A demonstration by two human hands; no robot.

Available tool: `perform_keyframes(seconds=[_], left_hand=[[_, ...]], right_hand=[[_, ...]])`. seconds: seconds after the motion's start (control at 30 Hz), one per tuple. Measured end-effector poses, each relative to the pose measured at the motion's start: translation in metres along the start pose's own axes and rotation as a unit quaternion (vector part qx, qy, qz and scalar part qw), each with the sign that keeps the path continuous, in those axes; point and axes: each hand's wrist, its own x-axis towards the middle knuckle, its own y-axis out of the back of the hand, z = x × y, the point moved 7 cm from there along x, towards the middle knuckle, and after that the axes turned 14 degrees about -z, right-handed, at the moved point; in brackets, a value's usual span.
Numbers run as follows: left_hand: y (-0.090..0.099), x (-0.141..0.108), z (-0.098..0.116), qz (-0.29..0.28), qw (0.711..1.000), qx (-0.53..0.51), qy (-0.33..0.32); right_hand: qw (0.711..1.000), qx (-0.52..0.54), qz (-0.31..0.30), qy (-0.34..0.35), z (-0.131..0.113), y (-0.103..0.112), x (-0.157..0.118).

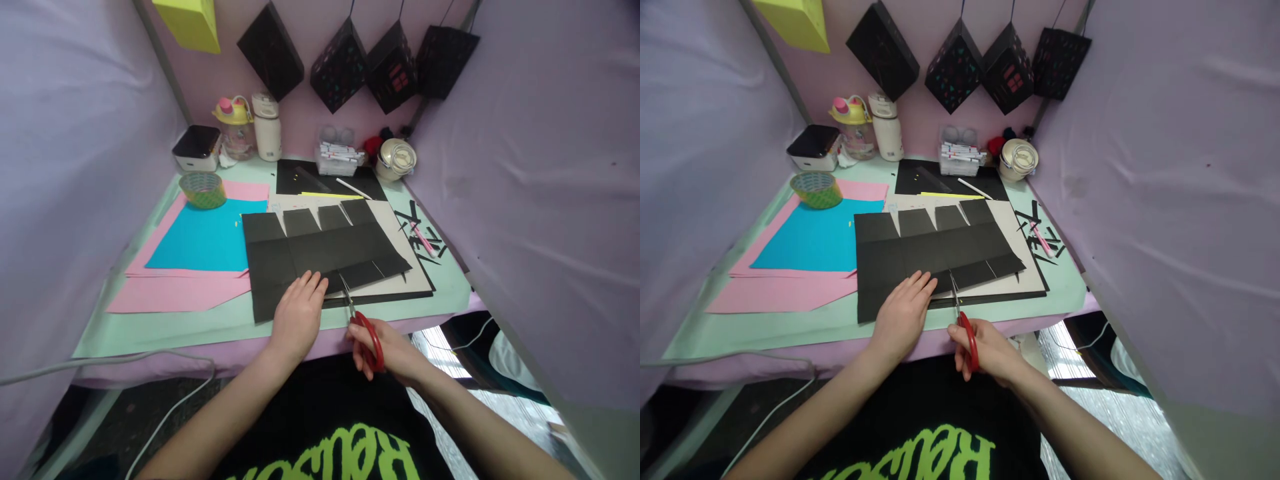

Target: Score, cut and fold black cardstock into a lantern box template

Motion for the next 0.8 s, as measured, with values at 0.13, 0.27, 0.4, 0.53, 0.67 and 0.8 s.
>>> perform_keyframes(seconds=[0.13, 0.27, 0.4, 0.53, 0.67, 0.8], left_hand=[[-0.0017, -0.0011, 0.0031, -0.006, 1.0, -0.006, 0.001], [-0.0038, -0.002, 0.0056, -0.011, 1.0, -0.002, 0.001], [-0.0028, -0.0029, 0.0067, -0.01, 1.0, 0.004, -0.004], [-0.0019, -0.0041, 0.0072, -0.015, 1.0, 0.011, -0.007], [-0.0019, -0.0046, 0.0074, -0.018, 1.0, 0.013, -0.005], [-0.0022, -0.0044, 0.0076, -0.014, 1.0, 0.012, -0.008]], right_hand=[[1.0, -0.015, -0.004, -0.013, -0.0021, 0.0001, 0.0016], [0.999, -0.022, 0.004, -0.026, -0.005, 0.001, 0.0044], [0.999, -0.017, 0.015, -0.03, -0.0052, 0.0025, 0.0074], [1.0, -0.02, 0.012, -0.019, -0.0044, 0.0019, 0.0093], [0.999, -0.026, 0.02, -0.013, -0.0038, 0.0013, 0.0096], [0.999, -0.032, 0.02, -0.01, -0.0055, 0.0003, 0.0091]])
